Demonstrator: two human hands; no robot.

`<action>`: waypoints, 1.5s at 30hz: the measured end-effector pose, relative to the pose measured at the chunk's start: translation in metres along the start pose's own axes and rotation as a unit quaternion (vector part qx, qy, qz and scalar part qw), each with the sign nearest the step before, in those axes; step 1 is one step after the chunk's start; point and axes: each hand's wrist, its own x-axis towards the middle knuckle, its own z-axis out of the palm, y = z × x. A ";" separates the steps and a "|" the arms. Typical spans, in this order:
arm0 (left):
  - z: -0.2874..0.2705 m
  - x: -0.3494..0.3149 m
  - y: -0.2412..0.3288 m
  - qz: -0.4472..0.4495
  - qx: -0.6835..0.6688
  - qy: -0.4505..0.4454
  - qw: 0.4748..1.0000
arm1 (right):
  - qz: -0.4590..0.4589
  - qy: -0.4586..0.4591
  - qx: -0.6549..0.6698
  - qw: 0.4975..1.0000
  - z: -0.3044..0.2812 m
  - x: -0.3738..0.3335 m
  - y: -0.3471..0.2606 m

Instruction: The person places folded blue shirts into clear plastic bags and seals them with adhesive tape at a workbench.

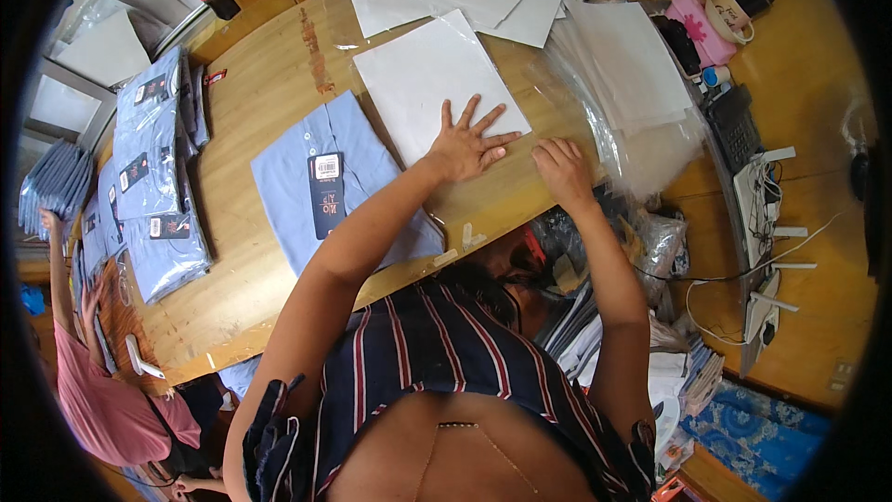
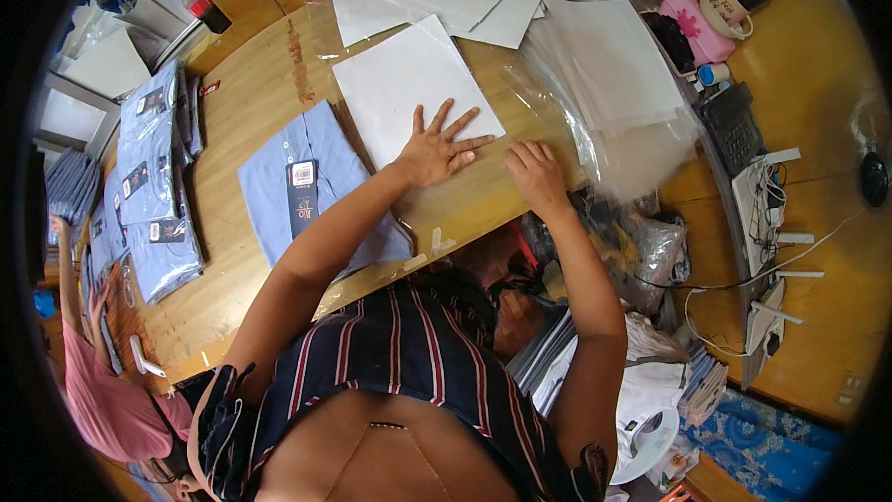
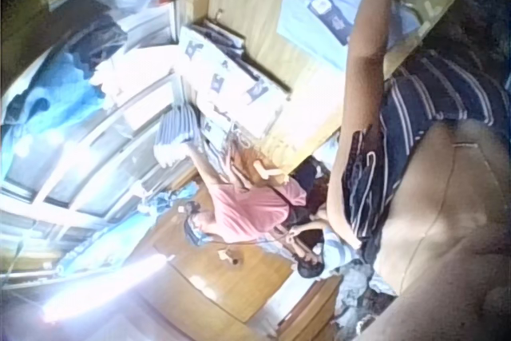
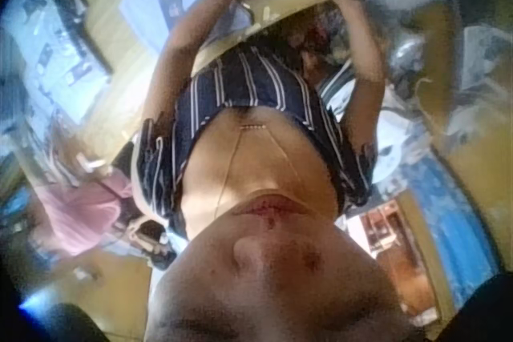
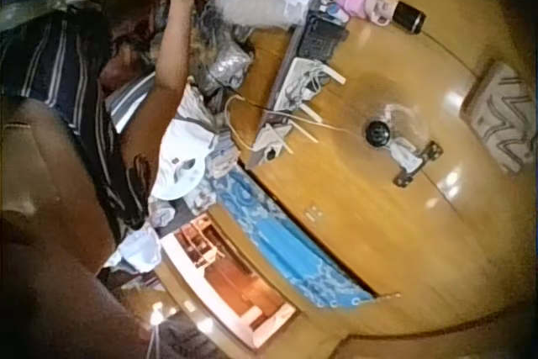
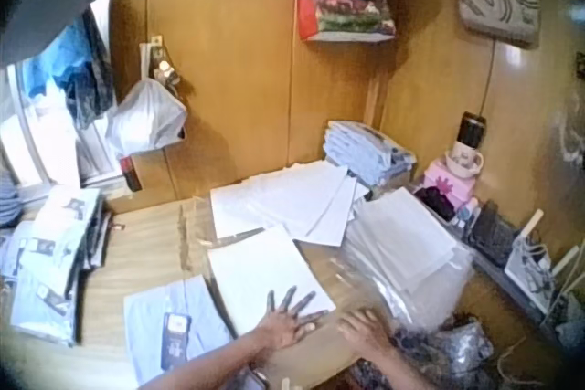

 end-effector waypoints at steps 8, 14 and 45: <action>0.008 0.000 0.001 -0.001 0.032 0.046 0.998 | 0.036 0.023 -0.002 0.999 0.002 -0.026 -0.006; 0.011 0.003 -0.005 -0.007 0.037 0.062 0.997 | 0.134 -0.009 0.008 0.991 -0.019 -0.036 -0.010; 0.004 0.001 -0.010 -0.029 0.021 0.099 0.994 | 0.150 -0.082 -0.034 0.985 -0.049 -0.031 -0.044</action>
